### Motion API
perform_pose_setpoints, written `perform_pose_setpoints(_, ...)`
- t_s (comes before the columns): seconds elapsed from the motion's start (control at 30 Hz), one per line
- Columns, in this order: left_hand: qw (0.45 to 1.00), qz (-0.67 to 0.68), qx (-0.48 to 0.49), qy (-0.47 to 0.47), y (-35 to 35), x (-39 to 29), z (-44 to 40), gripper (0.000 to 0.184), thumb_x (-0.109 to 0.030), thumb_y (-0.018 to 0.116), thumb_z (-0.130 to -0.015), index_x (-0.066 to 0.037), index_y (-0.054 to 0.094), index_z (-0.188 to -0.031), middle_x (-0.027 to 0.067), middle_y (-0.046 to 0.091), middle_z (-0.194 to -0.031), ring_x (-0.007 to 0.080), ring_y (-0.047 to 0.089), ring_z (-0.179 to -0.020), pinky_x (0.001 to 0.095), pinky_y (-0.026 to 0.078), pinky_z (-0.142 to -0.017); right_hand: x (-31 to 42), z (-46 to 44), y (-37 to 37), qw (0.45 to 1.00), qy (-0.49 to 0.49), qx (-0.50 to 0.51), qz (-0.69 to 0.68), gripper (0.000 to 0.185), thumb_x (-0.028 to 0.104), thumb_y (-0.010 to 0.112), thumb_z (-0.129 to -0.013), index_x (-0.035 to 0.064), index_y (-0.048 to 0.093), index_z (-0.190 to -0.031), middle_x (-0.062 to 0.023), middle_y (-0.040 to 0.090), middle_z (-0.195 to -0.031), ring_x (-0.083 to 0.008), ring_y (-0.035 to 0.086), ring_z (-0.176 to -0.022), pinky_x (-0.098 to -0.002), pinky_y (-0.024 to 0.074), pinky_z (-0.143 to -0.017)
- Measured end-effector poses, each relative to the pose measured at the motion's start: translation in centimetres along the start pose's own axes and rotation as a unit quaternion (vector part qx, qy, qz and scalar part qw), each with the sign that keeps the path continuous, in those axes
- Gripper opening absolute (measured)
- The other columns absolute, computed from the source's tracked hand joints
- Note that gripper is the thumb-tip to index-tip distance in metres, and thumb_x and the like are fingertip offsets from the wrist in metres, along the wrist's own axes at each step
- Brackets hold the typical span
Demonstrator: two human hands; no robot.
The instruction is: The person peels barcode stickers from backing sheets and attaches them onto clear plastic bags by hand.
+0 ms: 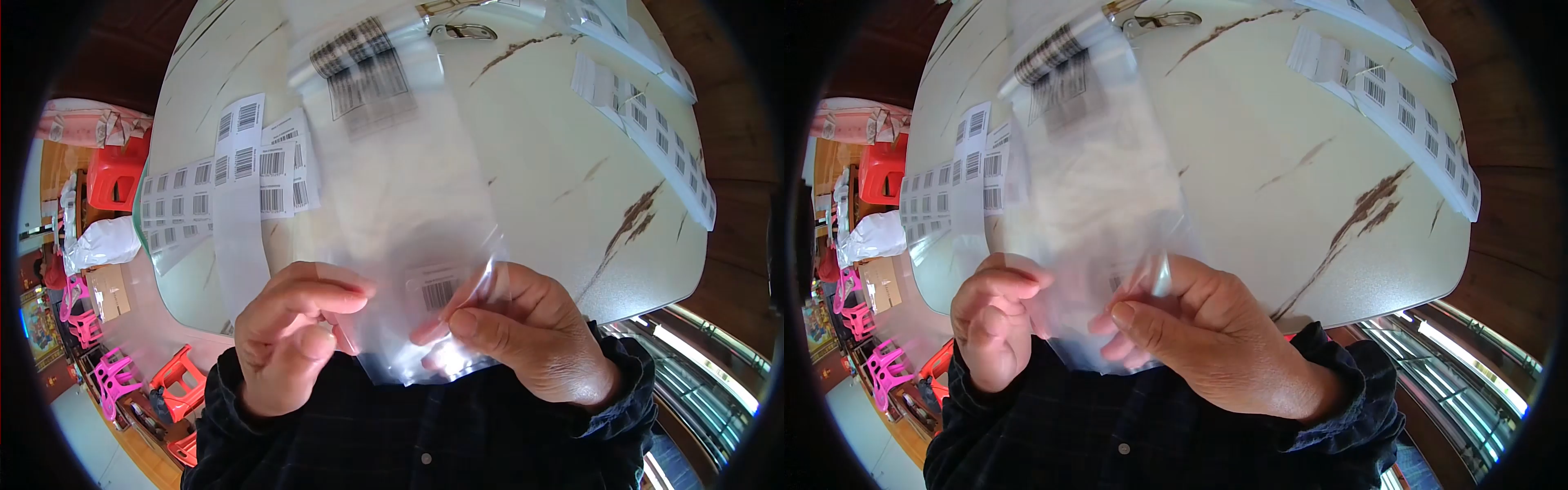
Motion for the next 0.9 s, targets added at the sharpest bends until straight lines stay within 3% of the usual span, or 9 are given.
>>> perform_pose_setpoints(0.03,1.000,0.000,0.000,-0.001,-0.1,0.1,-0.1,0.032,-0.017,0.062,-0.092,0.004,0.062,-0.116,0.0192,0.062,-0.114,0.0178,0.059,-0.071,0.0250,0.049,-0.064,0.0,0.0,0.0,1.000,0.000,0.000,-0.001,0.011,0.001,0.058,-0.096,-0.0039,0.056,-0.106,-0.0250,0.069,-0.100,-0.0274,0.070,-0.079,-0.0320,0.0596,-0.075)
perform_pose_setpoints(0.17,0.967,-0.218,0.030,0.126,0.2,-1.1,-0.2,0.027,-0.008,0.065,-0.086,0.003,0.065,-0.111,0.0160,0.062,-0.114,0.0147,0.056,-0.070,0.0235,0.047,-0.064,0.1,0.2,-0.1,0.999,0.031,-0.014,0.020,0.012,0.003,0.059,-0.096,-0.0041,0.056,-0.106,-0.0221,0.069,-0.095,-0.0248,0.070,-0.077,-0.0288,0.0581,-0.074)
perform_pose_setpoints(0.37,0.973,-0.208,0.052,0.084,0.6,-0.8,0.0,0.030,0.000,0.066,-0.081,0.003,0.066,-0.111,0.0134,0.062,-0.108,0.0130,0.052,-0.069,0.0226,0.046,-0.065,0.4,1.1,-0.6,0.999,0.025,-0.026,0.029,0.012,0.005,0.062,-0.095,-0.0048,0.058,-0.101,-0.0185,0.071,-0.089,-0.0222,0.069,-0.070,-0.0267,0.0580,-0.069)
perform_pose_setpoints(0.5,0.977,-0.208,0.037,0.025,0.9,-0.3,0.5,0.030,0.003,0.066,-0.081,0.003,0.066,-0.111,0.0103,0.063,-0.098,0.0113,0.048,-0.065,0.0212,0.043,-0.061,0.9,2.5,-1.2,0.968,-0.013,-0.054,0.244,0.007,0.001,0.066,-0.091,-0.0037,0.061,-0.093,-0.0145,0.071,-0.081,-0.0182,0.065,-0.059,-0.0237,0.0530,-0.057)
perform_pose_setpoints(0.53,0.977,-0.206,0.039,0.022,0.9,-0.3,0.4,0.030,0.003,0.066,-0.081,0.003,0.066,-0.111,0.0103,0.063,-0.098,0.0113,0.048,-0.065,0.0212,0.043,-0.061,0.6,2.8,-1.3,0.968,-0.011,-0.056,0.243,0.007,0.001,0.066,-0.091,-0.0037,0.061,-0.093,-0.0145,0.071,-0.081,-0.0182,0.065,-0.059,-0.0237,0.0530,-0.057)
perform_pose_setpoints(0.67,0.944,-0.313,0.096,0.038,1.7,-0.4,0.2,0.033,0.007,0.067,-0.077,0.002,0.067,-0.110,0.0073,0.063,-0.089,0.0114,0.046,-0.058,0.0214,0.041,-0.055,0.7,4.7,-1.8,0.878,-0.079,-0.109,0.460,0.013,0.006,0.071,-0.089,0.0000,0.061,-0.083,-0.0031,0.062,-0.067,-0.0117,0.051,-0.050,-0.0234,0.0396,-0.048)
perform_pose_setpoints(0.87,0.914,-0.391,0.109,0.018,2.8,-0.6,0.3,0.027,0.003,0.067,-0.077,0.002,0.069,-0.105,0.0054,0.062,-0.081,0.0123,0.045,-0.060,0.0223,0.038,-0.054,0.8,7.2,-1.9,0.792,-0.050,-0.150,0.589,0.013,0.009,0.075,-0.084,0.0039,0.063,-0.083,-0.0020,0.063,-0.067,-0.0134,0.050,-0.049,-0.0239,0.0409,-0.048)
perform_pose_setpoints(0.9,0.910,-0.399,0.111,0.017,2.8,-0.6,0.4,0.027,0.003,0.067,-0.078,0.002,0.069,-0.105,0.0055,0.062,-0.081,0.0123,0.045,-0.060,0.0224,0.038,-0.054,1.4,7.4,-1.4,0.756,-0.146,-0.189,0.610,0.013,0.010,0.075,-0.083,0.0051,0.063,-0.083,-0.0017,0.064,-0.068,-0.0137,0.052,-0.051,-0.0247,0.0419,-0.049)
Point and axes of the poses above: each hand's wrist, its own z-axis away from the middle knuckle, its own y-axis out of the palm, x = y × z, the point moved 6 cm from there along -z, towards the middle knuckle
